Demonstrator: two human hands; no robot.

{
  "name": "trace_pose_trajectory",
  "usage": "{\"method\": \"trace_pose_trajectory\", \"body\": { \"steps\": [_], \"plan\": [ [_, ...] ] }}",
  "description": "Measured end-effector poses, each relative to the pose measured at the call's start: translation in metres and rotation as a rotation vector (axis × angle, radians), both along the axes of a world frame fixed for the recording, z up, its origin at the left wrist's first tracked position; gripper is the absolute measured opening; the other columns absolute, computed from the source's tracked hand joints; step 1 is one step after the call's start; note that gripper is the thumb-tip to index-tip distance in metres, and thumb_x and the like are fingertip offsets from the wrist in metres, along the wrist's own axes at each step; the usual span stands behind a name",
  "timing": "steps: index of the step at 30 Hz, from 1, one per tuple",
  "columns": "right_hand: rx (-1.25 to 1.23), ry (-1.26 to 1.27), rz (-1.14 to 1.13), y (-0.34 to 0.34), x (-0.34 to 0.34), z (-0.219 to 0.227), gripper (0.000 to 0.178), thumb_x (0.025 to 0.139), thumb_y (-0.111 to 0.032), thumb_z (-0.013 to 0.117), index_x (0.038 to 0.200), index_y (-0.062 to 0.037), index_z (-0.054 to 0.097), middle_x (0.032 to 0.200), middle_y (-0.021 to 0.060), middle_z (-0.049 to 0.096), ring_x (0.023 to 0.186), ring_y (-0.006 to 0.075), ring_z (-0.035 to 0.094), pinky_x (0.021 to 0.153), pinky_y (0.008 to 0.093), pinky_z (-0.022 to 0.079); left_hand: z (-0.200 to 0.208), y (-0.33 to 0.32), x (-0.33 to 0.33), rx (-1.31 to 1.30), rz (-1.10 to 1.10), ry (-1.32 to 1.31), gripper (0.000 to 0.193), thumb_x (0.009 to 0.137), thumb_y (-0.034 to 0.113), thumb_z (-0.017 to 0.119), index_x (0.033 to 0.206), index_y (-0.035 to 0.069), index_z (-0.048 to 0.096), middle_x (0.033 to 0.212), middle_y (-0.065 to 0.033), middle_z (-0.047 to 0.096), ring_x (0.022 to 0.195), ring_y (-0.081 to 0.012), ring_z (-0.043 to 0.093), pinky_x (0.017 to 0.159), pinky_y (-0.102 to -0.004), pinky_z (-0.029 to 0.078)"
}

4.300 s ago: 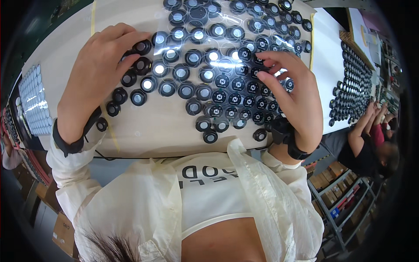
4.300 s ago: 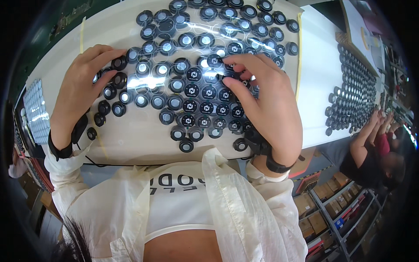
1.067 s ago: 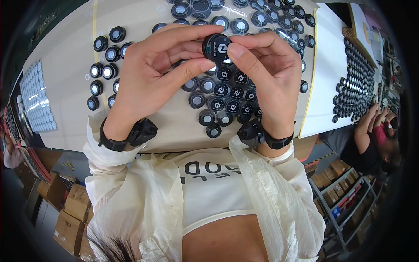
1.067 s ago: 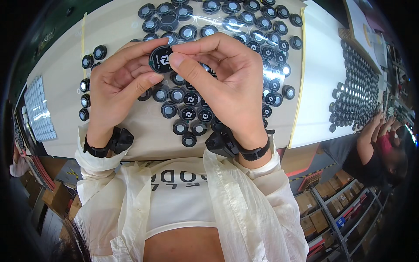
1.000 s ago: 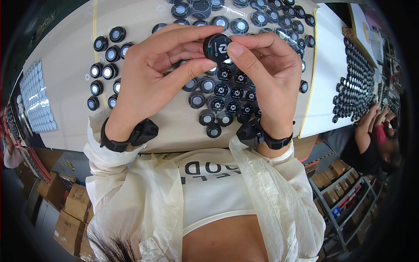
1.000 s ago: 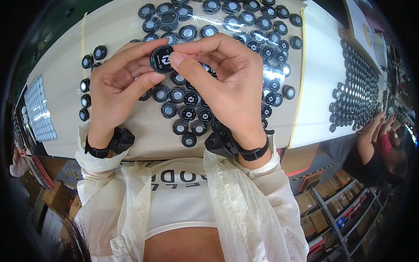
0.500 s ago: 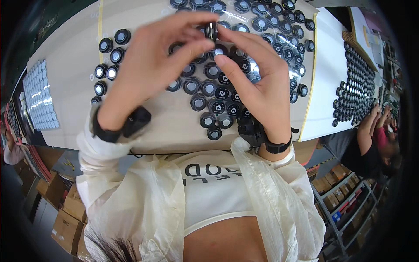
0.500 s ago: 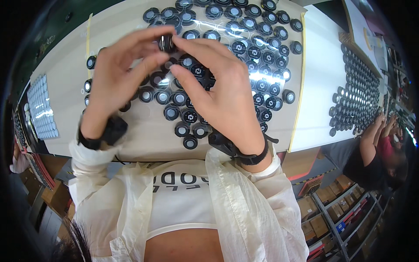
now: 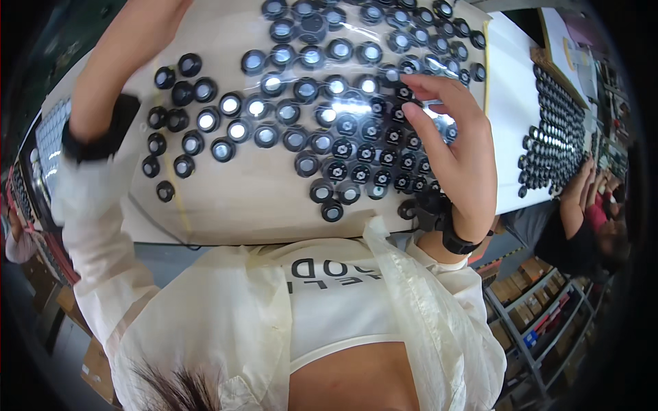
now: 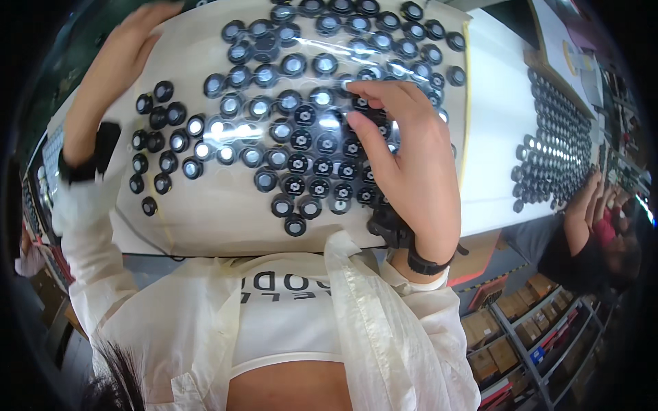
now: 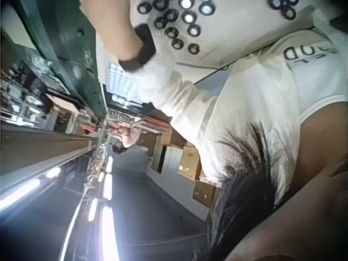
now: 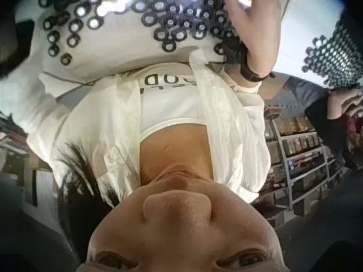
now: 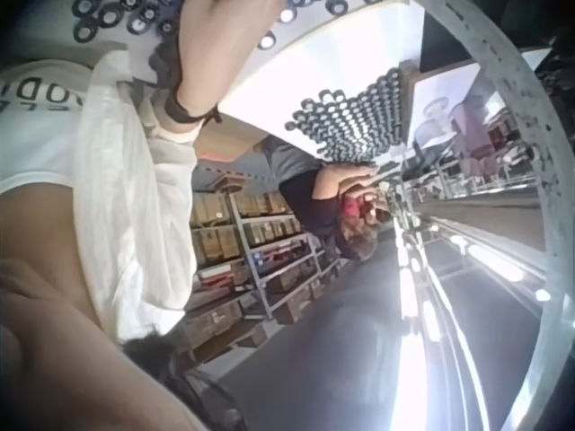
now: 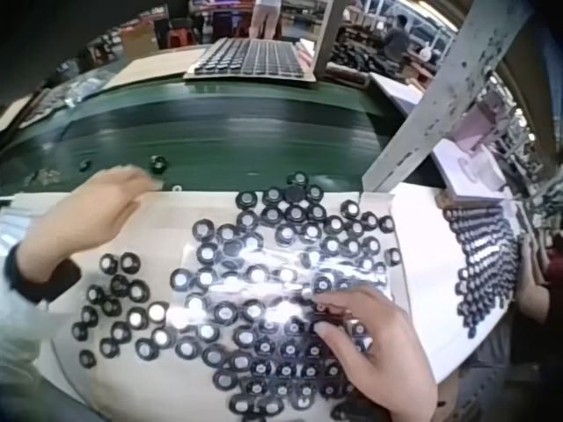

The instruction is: Manually assembling or inspecting small circular black components on a production line.

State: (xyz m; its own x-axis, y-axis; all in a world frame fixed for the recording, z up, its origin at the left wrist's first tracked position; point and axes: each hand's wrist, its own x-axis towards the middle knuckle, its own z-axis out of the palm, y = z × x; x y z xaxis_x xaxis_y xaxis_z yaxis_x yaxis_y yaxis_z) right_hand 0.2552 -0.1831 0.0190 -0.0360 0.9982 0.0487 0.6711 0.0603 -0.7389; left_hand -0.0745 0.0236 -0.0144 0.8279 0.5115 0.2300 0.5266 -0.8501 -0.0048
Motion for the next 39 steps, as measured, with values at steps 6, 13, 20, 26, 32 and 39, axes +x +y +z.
{"method": "trace_pose_trajectory", "body": {
  "steps": [6, 13, 20, 26, 32, 39],
  "plan": [
    [-0.151, -0.083, 0.056, 0.012, -0.007, -0.007, 0.019, 0.084, -0.001, 0.068, 0.103, 0.0004, 0.065, 0.092, 0.0168, 0.065, 0.086, 0.0324, 0.066, 0.076, 0.0381, 0.051, 0.019, -0.087, -0.005, -0.477, 0.231, 0.049, 0.042, 0.081, -0.014, 0.054, 0.117, 0.004, 0.065, 0.108, -0.0127, 0.063, 0.09, -0.0323, 0.063, 0.079, -0.0369, 0.052],
    [-0.11, -0.151, 0.105, 0.015, -0.031, -0.023, 0.021, 0.081, 0.001, 0.071, 0.102, 0.0005, 0.066, 0.092, 0.0119, 0.065, 0.08, 0.0229, 0.064, 0.072, 0.032, 0.052, 0.01, -0.088, -0.009, -0.464, 0.191, -0.045, 0.035, 0.08, -0.008, 0.063, 0.114, 0.001, 0.064, 0.105, -0.0122, 0.063, 0.087, -0.0327, 0.064, 0.076, -0.038, 0.052],
    [-0.126, -0.045, 0.135, 0.026, -0.028, -0.027, 0.017, 0.075, 0.003, 0.074, 0.09, 0.0028, 0.066, 0.082, 0.0155, 0.066, 0.077, 0.0286, 0.068, 0.07, 0.0363, 0.054, 0.017, -0.117, 0.052, -0.594, 0.1, -0.207, 0.035, 0.084, 0.005, 0.068, 0.118, 0.002, 0.061, 0.118, -0.0137, 0.062, 0.107, -0.0336, 0.061, 0.09, -0.0392, 0.049],
    [-0.221, -0.048, 0.174, 0.038, -0.035, -0.024, 0.02, 0.073, 0.001, 0.078, 0.092, 0.0028, 0.071, 0.078, 0.0088, 0.071, 0.07, 0.016, 0.067, 0.068, 0.0267, 0.054, -0.017, -0.137, 0.079, -0.503, -0.14, -0.226, 0.036, 0.084, 0.005, 0.066, 0.118, 0.001, 0.056, 0.141, -0.0128, 0.052, 0.13, -0.0327, 0.049, 0.11, -0.0437, 0.042],
    [-0.366, -0.129, 0.306, 0.064, -0.033, -0.021, 0.016, 0.07, 0.003, 0.078, 0.084, 0.0053, 0.07, 0.074, 0.0099, 0.07, 0.068, 0.0155, 0.066, 0.066, 0.0264, 0.054, -0.026, -0.142, 0.081, -0.5, -0.079, -0.257, 0.034, 0.084, 0.005, 0.066, 0.116, 0.0, 0.053, 0.143, -0.0146, 0.051, 0.134, -0.0322, 0.047, 0.112, -0.0442, 0.041],
    [-0.259, -0.219, 0.289, 0.053, -0.037, -0.015, 0.015, 0.071, 0.001, 0.077, 0.083, 0.0046, 0.069, 0.074, 0.0108, 0.069, 0.068, 0.0169, 0.066, 0.067, 0.0273, 0.055, -0.026, -0.143, 0.082, -0.469, -0.081, -0.25, 0.034, 0.085, 0.006, 0.065, 0.116, 0.0, 0.052, 0.141, -0.0147, 0.052, 0.132, -0.0321, 0.049, 0.111, -0.0427, 0.042]
  ]
}}
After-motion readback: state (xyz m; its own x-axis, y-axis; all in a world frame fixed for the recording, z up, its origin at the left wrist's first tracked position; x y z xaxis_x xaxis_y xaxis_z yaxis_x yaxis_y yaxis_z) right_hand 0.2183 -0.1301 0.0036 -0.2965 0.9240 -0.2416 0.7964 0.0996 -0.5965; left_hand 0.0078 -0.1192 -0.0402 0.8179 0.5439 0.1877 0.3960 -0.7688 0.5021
